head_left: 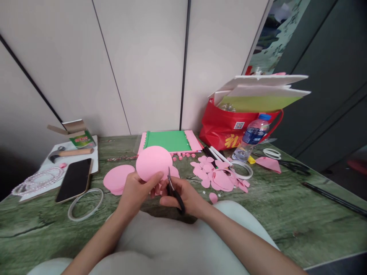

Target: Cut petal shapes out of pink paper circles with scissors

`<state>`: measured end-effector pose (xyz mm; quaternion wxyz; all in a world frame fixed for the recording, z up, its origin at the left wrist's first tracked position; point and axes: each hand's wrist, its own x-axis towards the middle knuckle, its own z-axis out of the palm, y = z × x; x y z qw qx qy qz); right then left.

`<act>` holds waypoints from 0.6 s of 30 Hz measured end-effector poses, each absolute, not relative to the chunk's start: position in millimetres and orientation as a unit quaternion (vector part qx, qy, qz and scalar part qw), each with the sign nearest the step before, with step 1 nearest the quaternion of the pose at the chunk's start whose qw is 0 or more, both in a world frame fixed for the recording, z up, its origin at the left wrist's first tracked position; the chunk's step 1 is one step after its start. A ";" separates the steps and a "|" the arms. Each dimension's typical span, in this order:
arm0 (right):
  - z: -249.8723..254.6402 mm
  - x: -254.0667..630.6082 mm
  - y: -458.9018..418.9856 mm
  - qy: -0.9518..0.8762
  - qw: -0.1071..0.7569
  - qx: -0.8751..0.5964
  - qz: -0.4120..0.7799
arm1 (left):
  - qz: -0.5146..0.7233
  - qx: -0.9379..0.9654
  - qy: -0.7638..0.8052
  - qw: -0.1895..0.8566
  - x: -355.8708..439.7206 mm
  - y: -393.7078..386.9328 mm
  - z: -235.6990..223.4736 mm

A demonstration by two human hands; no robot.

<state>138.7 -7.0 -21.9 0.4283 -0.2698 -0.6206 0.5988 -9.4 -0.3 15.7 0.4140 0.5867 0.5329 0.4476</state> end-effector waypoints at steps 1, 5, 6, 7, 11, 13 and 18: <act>-21.3 138.9 -7.2 -0.622 0.430 -0.271 0.596 | 0.442 0.593 0.530 0.415 -9.5 -0.6 15.3; -19.8 138.5 -8.6 -0.612 0.437 -0.270 0.601 | 0.430 0.603 0.519 0.427 -9.5 -1.6 13.0; -19.5 138.2 -9.2 -0.608 0.439 -0.268 0.605 | 0.431 0.602 0.517 0.430 -9.3 -1.9 12.8; -19.2 137.8 -9.8 -0.604 0.441 -0.264 0.609 | 0.433 0.600 0.515 0.433 -8.9 -2.3 13.0; -18.5 136.9 -12.1 -0.592 0.446 -0.258 0.620 | 0.436 0.588 0.513 0.448 -6.5 -5.1 16.4; -18.9 136.9 -12.8 -0.591 0.444 -0.267 0.618 | 0.438 0.582 0.512 0.455 -5.3 -6.6 18.1; -17.1 135.7 -14.7 -0.580 0.454 -0.260 0.624 | 0.457 0.573 0.496 0.467 -3.6 -7.8 16.5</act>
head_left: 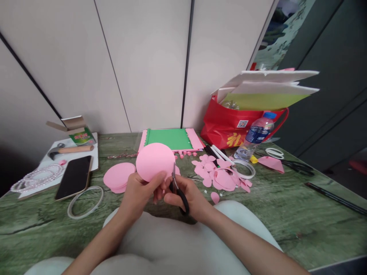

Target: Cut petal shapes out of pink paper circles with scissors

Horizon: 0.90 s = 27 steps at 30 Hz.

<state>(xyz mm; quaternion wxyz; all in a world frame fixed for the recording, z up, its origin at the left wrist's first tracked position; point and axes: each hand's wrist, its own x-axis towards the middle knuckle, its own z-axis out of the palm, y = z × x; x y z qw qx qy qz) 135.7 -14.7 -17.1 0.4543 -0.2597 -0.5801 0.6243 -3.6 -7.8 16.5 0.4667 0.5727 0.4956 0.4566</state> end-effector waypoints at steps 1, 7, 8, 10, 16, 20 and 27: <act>-15.7 135.0 -15.4 -0.576 0.457 -0.250 0.630 | 0.460 0.571 0.491 0.471 -3.3 -7.8 15.7; -8.9 130.8 -18.7 -0.548 0.485 -0.207 0.649 | 0.469 0.561 0.488 0.477 -2.4 -8.9 12.8; -9.3 130.8 -18.6 -0.546 0.487 -0.200 0.651 | 0.470 0.559 0.487 0.479 -2.6 -9.0 12.7; -11.0 131.2 -18.0 -0.545 0.485 -0.193 0.657 | 0.472 0.556 0.483 0.486 -3.0 -9.2 12.7; -15.6 131.7 -16.4 -0.545 0.489 -0.196 0.652 | 0.470 0.553 0.472 0.500 -3.5 -9.0 13.0; -17.2 130.7 -15.8 -0.542 0.493 -0.191 0.653 | 0.470 0.549 0.467 0.509 -3.1 -9.5 13.2; -18.0 130.1 -15.5 -0.539 0.496 -0.189 0.654 | 0.471 0.549 0.458 0.517 -3.2 -10.2 13.9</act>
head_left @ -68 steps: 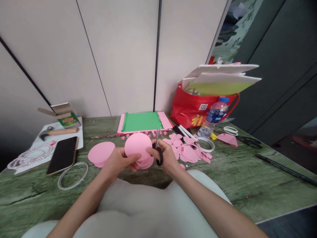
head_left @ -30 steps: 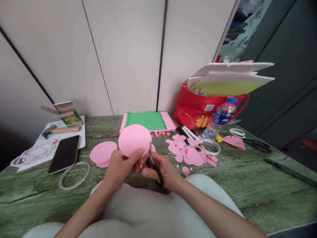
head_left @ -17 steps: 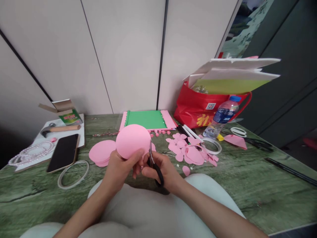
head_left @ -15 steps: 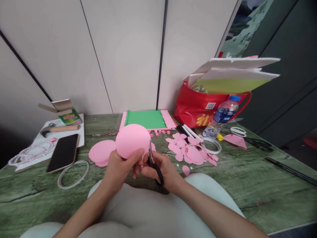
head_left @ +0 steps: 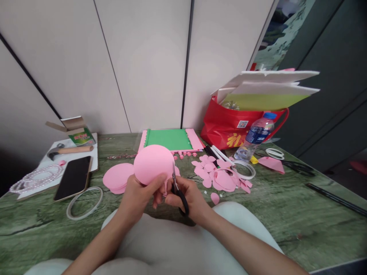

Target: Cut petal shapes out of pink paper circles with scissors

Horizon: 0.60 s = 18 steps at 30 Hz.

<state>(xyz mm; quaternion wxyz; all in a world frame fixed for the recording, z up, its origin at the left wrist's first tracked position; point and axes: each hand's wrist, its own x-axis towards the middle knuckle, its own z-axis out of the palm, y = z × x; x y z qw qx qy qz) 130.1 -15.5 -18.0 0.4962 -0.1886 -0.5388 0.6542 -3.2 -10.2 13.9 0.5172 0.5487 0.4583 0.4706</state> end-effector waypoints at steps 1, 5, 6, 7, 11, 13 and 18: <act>-18.8 130.4 -15.4 -0.538 0.497 -0.198 0.651 | 0.470 0.548 0.457 0.519 -3.5 -10.1 13.8; -24.2 132.1 -14.9 -0.536 0.499 -0.230 0.642 | 0.471 0.550 0.455 0.519 -3.8 -10.3 13.7; -25.3 132.5 -14.8 -0.537 0.498 -0.232 0.641 | 0.472 0.548 0.456 0.519 -3.5 -10.6 14.1; -26.0 132.7 -14.8 -0.539 0.497 -0.234 0.638 | 0.471 0.546 0.458 0.520 -3.1 -11.0 14.5; -25.3 132.6 -15.3 -0.553 0.505 -0.247 0.615 | 0.454 0.540 0.480 0.521 -1.2 -12.6 16.7; -23.4 132.1 -15.7 -0.557 0.504 -0.241 0.614 | 0.447 0.541 0.488 0.520 -0.8 -12.8 17.0; -21.6 132.2 -16.1 -0.559 0.501 -0.233 0.619 | 0.442 0.550 0.480 0.521 -2.0 -12.2 16.4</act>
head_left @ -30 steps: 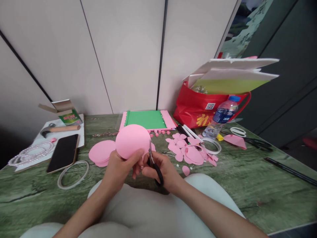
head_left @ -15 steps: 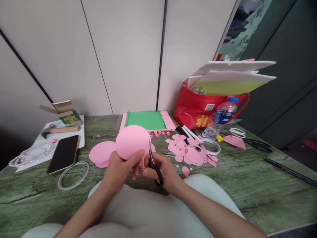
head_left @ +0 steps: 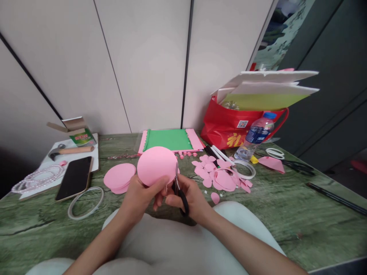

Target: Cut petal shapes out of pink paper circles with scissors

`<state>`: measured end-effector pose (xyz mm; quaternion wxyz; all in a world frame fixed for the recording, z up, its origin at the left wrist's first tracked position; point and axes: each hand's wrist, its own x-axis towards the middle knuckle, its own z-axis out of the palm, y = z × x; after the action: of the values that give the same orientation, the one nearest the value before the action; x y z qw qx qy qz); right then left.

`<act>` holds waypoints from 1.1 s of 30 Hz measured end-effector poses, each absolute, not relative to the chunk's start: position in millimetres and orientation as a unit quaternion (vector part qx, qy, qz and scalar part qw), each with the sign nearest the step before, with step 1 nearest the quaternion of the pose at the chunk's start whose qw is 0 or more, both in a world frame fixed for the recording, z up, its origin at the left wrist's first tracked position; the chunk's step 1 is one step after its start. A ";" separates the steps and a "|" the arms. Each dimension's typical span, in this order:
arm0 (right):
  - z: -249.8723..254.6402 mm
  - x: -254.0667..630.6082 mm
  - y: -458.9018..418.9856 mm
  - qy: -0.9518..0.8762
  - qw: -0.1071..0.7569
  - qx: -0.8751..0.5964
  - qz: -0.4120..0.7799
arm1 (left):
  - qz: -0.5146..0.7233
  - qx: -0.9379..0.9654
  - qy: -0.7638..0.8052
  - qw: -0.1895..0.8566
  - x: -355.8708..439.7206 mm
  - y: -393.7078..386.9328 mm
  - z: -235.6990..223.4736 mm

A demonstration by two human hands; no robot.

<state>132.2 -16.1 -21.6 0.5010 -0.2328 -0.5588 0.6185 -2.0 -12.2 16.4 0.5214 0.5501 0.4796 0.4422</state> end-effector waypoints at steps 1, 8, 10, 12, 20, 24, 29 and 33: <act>-22.0 132.5 -16.1 -0.557 0.506 -0.240 0.614 | 0.442 0.550 0.476 0.525 -2.2 -12.3 16.6; -23.8 132.5 -16.8 -0.550 0.511 -0.256 0.609 | 0.444 0.551 0.472 0.525 -3.4 -12.9 18.1; -22.8 132.3 -17.3 -0.547 0.509 -0.257 0.612 | 0.443 0.553 0.475 0.522 -4.2 -12.5 17.3; -21.4 132.2 -17.7 -0.545 0.509 -0.259 0.614 | 0.443 0.556 0.474 0.520 -4.9 -12.1 16.7; -16.9 134.1 -19.1 -0.542 0.519 -0.270 0.604 | 0.439 0.559 0.476 0.518 -5.6 -13.2 19.4; -15.4 135.4 -21.0 -0.541 0.506 -0.300 0.601 | 0.440 0.561 0.472 0.518 -6.3 -13.0 19.2; -14.8 134.0 -22.3 -0.543 0.501 -0.305 0.601 | 0.452 0.554 0.461 0.526 -5.8 -12.0 20.4; -17.2 132.5 -22.0 -0.541 0.500 -0.301 0.605 | 0.450 0.544 0.442 0.554 -5.5 -11.3 21.6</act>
<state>132.5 -22.0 -17.2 0.5005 -0.3015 -0.5405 0.6053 -5.5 -11.3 21.6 0.5535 0.5439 0.4421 0.4498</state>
